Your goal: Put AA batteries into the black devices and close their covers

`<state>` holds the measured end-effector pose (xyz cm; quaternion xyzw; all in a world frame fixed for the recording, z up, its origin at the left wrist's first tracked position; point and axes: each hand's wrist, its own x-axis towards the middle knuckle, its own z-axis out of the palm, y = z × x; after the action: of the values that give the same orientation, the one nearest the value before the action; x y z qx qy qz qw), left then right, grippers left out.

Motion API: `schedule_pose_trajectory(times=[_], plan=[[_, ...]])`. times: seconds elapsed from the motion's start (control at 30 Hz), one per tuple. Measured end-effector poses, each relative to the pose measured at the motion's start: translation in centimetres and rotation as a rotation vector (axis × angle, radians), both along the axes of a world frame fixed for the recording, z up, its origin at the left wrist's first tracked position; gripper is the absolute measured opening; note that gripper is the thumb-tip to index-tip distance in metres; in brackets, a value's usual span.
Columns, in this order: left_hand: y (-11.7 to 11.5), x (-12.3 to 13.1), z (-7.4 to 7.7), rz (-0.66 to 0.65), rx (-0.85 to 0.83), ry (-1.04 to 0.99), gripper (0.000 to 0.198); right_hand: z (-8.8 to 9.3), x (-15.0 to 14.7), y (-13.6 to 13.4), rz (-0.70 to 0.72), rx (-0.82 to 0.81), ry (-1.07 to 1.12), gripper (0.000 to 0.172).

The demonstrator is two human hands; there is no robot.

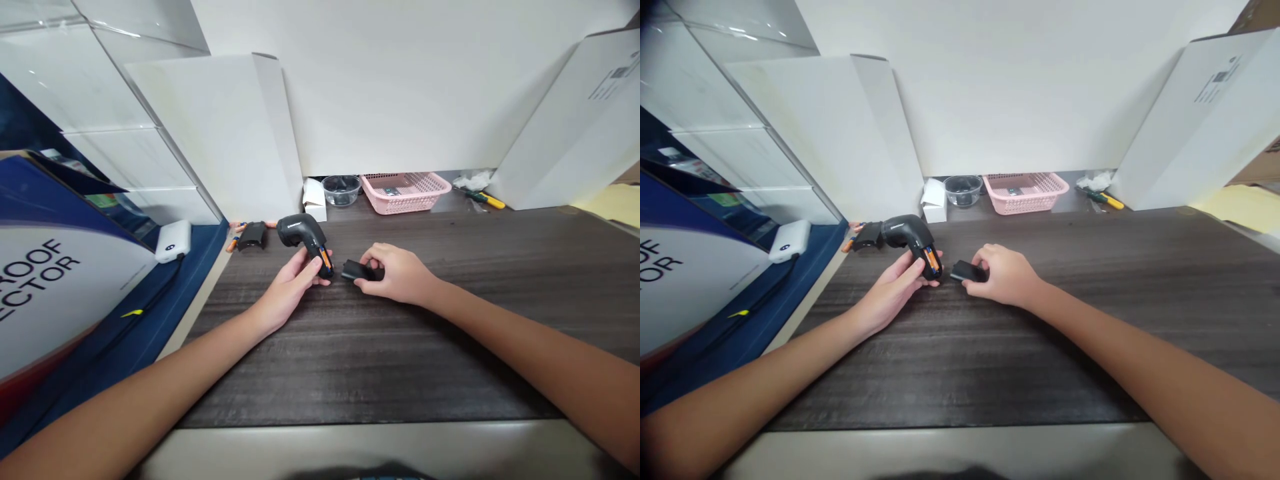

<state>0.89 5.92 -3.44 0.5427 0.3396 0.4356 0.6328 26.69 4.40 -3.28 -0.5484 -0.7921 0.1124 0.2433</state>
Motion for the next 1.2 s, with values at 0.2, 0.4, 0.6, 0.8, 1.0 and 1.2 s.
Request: schedule_pose_trajectory(times=[0.2, 0.4, 0.6, 0.8, 1.0, 1.2], plan=[[-0.3, -0.1, 0.4, -0.109, -0.084, -0.057, 0.037, 0.2, -0.8, -0.6, -0.021, 0.187, 0.008, 0.031], [-1.5, 0.2, 0.9, -0.358, -0.259, -0.173, 0.039, 1.7, -1.8, -2.2, 0.191, 0.427, 0.163, 0.044], [-1.8, 0.4, 1.0, -0.38, -0.237, -0.151, 0.034, 1.6, -1.4, -2.2, 0.381, 0.536, 0.055, 0.03], [-1.2, 0.7, 0.4, -0.256, -0.142, -0.073, 0.034, 2.0, -2.1, -2.4, 0.296, 0.522, -0.121, 0.015], [1.2, -0.2, 0.1, 0.194, 0.009, 0.094, 0.035, 0.5, -2.6, -1.9, 0.154, 0.373, -0.053, 0.007], [1.4, -0.8, 0.8, 0.198, -0.025, 0.047, 0.038, -1.4, -1.5, 0.0, 0.053, 0.258, -0.052, 0.035]])
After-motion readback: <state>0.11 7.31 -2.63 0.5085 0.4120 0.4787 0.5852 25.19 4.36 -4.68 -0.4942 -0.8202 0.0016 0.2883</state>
